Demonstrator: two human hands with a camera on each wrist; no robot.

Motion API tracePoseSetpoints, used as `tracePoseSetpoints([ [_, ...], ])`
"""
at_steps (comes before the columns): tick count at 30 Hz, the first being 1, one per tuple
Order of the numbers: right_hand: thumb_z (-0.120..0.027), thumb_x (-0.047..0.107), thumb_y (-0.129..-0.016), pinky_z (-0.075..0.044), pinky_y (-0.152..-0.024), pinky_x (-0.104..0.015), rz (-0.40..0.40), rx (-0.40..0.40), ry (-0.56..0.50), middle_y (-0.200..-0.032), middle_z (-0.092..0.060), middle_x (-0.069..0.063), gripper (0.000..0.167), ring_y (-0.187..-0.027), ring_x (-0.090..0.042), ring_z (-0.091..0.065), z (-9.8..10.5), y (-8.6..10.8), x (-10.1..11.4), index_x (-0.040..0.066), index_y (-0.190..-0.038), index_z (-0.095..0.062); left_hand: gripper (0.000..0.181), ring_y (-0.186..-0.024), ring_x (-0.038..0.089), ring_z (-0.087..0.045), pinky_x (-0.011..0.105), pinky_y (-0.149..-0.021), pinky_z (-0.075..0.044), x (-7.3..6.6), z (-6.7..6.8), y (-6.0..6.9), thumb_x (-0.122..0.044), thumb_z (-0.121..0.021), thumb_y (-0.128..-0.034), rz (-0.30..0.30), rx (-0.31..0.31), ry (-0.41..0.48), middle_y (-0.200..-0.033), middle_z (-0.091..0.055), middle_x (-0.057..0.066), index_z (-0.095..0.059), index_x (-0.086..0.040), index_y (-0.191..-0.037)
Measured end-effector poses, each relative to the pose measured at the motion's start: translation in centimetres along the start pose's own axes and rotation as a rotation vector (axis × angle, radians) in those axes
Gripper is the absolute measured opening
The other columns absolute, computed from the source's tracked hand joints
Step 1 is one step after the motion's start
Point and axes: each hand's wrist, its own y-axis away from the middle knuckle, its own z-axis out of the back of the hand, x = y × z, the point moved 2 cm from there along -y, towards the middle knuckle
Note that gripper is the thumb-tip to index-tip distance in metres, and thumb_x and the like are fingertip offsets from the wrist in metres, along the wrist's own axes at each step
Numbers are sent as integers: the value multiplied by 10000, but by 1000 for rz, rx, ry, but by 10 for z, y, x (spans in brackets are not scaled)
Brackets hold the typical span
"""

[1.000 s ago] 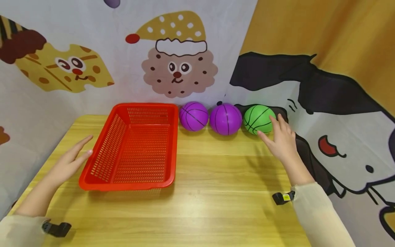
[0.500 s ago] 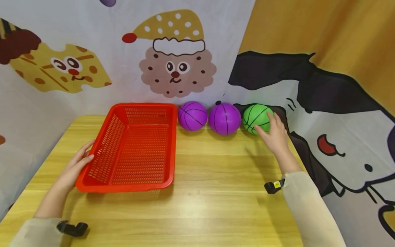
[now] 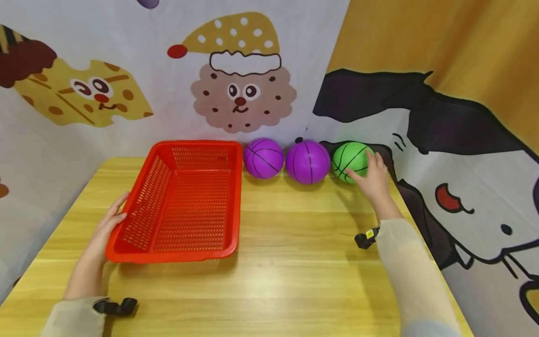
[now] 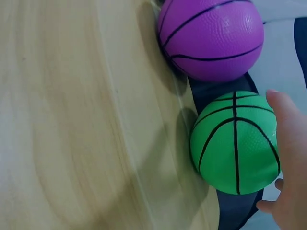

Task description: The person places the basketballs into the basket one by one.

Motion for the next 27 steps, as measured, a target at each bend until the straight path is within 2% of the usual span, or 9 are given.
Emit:
tracePoseSetpoints([
  [5,-658,465,-873,-160,-992,-724,-33,3,-26,-1548,29,-258,977,-1372,-517,13,-4,-9,-8,130,-1552,-42,544,-940,157,-616,326,-715,-554,1,0,0,-163,-352,-1042,4,-23,26,-1278,-427,14,-183,-278,-1547],
  [10,-725,422,-832,-181,-1004,-706,-71,-5,-46,-1542,13,-268,1054,-1345,-555,-74,-9,-15,-15,145,-1552,-8,549,-941,162,-614,333,-713,-555,2,-1,0,-156,-351,-1039,3,-34,32,-1278,-431,17,-176,-256,-1550],
  [13,-760,375,-812,-185,-1026,-677,-82,-26,-80,-1543,18,-260,1089,-1341,-547,-120,-14,-17,-18,161,-1552,9,549,-951,165,-607,337,-718,-554,3,-1,0,-155,-353,-1036,-3,-42,17,-1284,-419,26,-181,-251,-1549],
  [19,-807,272,-777,-185,-1065,-618,-123,-67,-156,-1536,47,-243,1147,-1363,-497,-117,-21,-21,-20,195,-1550,37,541,-950,175,-610,337,-721,-553,4,-1,1,-145,-357,-1035,-13,-36,23,-1257,-457,39,-208,-257,-1542],
  [27,-830,236,-740,-232,-1068,-576,-191,-174,-187,-1505,-63,-199,1086,-1344,-435,-193,-29,-18,-19,253,-1544,-100,539,-924,191,-628,358,-714,-559,3,-2,0,-137,-355,-1035,-12,-21,48,-1218,-485,54,-209,-247,-1542],
])
